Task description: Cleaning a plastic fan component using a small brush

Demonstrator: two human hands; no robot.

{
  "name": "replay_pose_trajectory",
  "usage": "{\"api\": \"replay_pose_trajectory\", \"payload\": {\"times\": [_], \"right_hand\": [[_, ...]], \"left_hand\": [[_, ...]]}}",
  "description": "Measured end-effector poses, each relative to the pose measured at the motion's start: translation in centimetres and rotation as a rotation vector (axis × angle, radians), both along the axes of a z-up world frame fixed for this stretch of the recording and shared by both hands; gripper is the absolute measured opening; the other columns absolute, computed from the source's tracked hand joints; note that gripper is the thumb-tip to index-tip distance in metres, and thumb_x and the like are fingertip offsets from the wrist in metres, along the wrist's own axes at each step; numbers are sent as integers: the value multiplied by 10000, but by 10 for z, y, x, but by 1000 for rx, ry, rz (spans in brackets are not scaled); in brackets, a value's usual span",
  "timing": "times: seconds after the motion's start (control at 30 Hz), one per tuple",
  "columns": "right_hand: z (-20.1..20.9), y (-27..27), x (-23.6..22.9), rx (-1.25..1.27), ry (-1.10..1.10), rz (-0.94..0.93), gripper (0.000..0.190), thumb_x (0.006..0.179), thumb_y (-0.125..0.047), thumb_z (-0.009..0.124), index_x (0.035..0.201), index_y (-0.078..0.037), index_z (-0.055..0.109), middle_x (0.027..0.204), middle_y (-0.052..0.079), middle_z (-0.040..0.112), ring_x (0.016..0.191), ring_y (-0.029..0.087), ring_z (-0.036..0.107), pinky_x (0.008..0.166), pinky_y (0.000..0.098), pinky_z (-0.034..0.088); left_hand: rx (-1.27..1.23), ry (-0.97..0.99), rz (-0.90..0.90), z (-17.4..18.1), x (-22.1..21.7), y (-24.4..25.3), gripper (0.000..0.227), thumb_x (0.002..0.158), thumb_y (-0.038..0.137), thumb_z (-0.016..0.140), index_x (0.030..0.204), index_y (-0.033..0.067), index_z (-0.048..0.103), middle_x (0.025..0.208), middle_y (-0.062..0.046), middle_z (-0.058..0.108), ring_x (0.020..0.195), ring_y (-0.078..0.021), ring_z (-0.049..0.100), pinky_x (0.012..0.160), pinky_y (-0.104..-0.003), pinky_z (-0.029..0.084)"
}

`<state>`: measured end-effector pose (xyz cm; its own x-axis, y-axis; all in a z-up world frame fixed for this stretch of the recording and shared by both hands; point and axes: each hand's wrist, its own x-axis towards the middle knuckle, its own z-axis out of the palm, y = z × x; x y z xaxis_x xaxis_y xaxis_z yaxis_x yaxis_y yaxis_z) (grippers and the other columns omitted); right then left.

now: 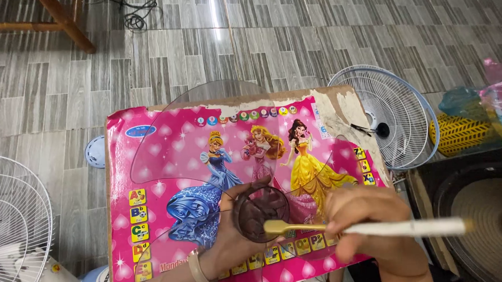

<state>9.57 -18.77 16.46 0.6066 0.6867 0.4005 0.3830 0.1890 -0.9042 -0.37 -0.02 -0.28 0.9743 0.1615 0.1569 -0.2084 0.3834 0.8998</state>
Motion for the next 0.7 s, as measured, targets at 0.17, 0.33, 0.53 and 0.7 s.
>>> {"api": "replay_pose_trajectory", "payload": {"times": [0.17, 0.33, 0.53, 0.7], "right_hand": [[9, -6, -15, -42, -155, -11, 239, 735, -115, 863, 928, -58, 734, 845, 57, 746, 698, 153, 742, 672, 283, 662], [12, -45, 15, -137, -520, 357, 226, 882, -113, 821, 1071, -56, 710, 1105, 78, 755, 929, 220, 830, 837, 384, 722], [-25, -71, -2, -400, -967, 572, 243, 1020, -149, 709, 1225, -22, 679, 1278, 111, 700, 1138, 194, 722, 971, 328, 596], [-15, -32, -12, -536, -1253, 513, 352, 967, -165, 637, 1318, -138, 630, 1275, 0, 658, 1034, 131, 694, 733, 234, 581]], "left_hand": [[27, -81, 11, 7, -1, 0, 1010, 651, 73, 947, 1410, 78, 280, 1503, -199, 490, 1317, -288, 604, 1105, -403, 527], [-209, -146, -12, 1, 0, -6, 1014, 687, -64, 891, 1477, 120, 282, 1615, -207, 395, 1363, -279, 561, 1139, -416, 513], [107, -213, 130, 2, 0, -3, 922, 698, 127, 951, 1373, 97, 324, 1570, -241, 443, 1390, -316, 573, 1179, -407, 489], [-101, -265, 45, -5, -11, -7, 946, 733, -102, 869, 1448, 197, 326, 1632, -218, 387, 1406, -315, 539, 1145, -408, 511]]}}
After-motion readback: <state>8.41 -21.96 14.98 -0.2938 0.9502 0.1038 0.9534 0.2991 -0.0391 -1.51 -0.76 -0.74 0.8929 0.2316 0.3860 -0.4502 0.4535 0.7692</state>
